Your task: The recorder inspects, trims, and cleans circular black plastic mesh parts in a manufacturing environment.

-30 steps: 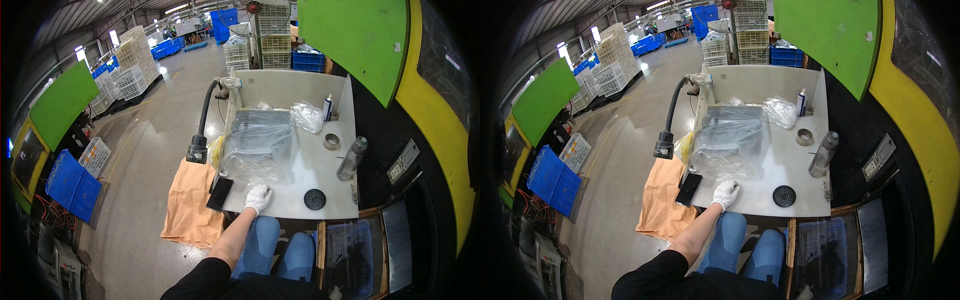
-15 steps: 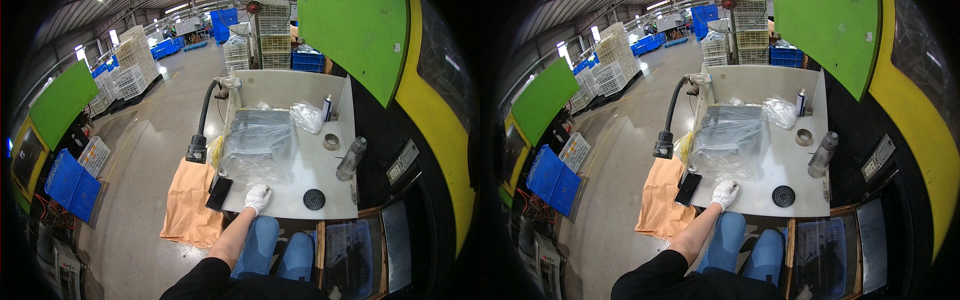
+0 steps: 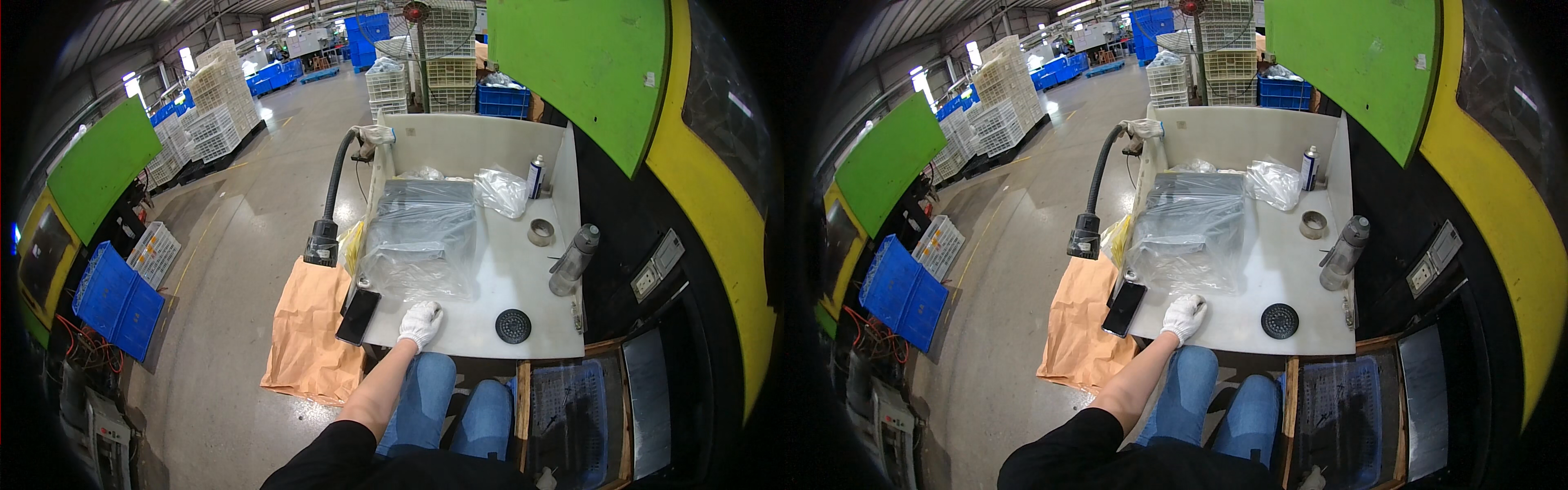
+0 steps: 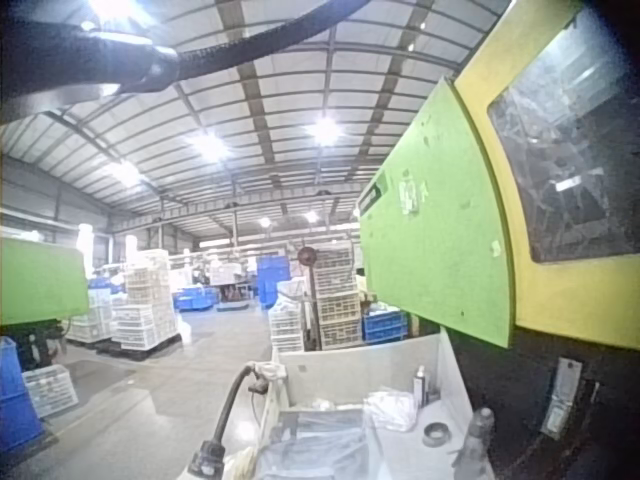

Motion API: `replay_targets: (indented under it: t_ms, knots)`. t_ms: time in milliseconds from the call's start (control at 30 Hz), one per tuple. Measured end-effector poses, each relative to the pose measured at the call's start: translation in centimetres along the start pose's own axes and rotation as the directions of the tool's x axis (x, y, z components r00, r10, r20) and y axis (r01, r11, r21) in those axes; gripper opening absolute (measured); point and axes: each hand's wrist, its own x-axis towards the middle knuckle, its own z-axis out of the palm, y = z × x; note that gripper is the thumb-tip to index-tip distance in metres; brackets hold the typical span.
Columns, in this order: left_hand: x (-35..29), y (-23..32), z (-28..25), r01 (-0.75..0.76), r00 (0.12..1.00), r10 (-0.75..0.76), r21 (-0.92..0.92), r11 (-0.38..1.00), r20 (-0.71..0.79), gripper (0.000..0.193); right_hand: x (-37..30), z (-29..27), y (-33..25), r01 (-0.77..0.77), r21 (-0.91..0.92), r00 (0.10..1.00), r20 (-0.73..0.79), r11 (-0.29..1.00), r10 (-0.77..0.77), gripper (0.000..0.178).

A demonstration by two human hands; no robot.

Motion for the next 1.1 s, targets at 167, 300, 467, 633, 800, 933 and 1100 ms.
replay_targets:
  t_ms: [167, 300, 467, 633, 800, 933, 1100]
  knots:
    - [0.0, -0.2, 0.2, 0.013, 1.000, -0.013, -0.010, 1.000, 0.002, 0.021, -0.4, -0.1, -0.1, 0.024, 0.016, 1.000, -0.010, 1.000, -0.024, 0.070]
    - [0.0, -0.2, 0.3, -0.004, 1.000, 0.004, -0.016, 1.000, -0.021, 0.021, -0.4, 0.0, 0.0, -0.007, 0.056, 1.000, 0.003, 0.998, 0.007, 0.068]
    - [-0.1, -0.1, 0.2, 0.005, 1.000, -0.005, -0.014, 1.000, -0.016, 0.020, 0.0, 0.1, 0.1, 0.011, -0.009, 1.000, -0.013, 1.000, -0.011, 0.064]
    - [-0.1, 0.0, 0.1, 0.019, 1.000, -0.019, -0.020, 1.000, -0.005, 0.021, 1.1, 0.2, 1.0, -0.037, 0.116, 0.999, 0.017, 0.993, 0.035, 0.064]
    - [0.0, -0.2, 0.2, 0.001, 1.000, -0.001, -0.014, 1.000, -0.004, 0.020, 2.9, 0.5, 2.1, -0.056, 0.116, 0.998, 0.012, 0.992, 0.055, 0.065]
    - [0.0, -0.3, 0.3, -0.004, 1.000, 0.004, -0.006, 1.000, -0.008, 0.020, 3.1, 0.4, 2.4, -0.033, 0.040, 0.999, -0.027, 0.999, 0.034, 0.065]
    - [0.0, -0.5, 0.5, -0.015, 0.999, 0.015, 0.001, 1.000, -0.035, 0.021, 0.8, 0.3, 0.9, -0.021, 0.082, 1.000, -0.001, 0.996, 0.021, 0.067]
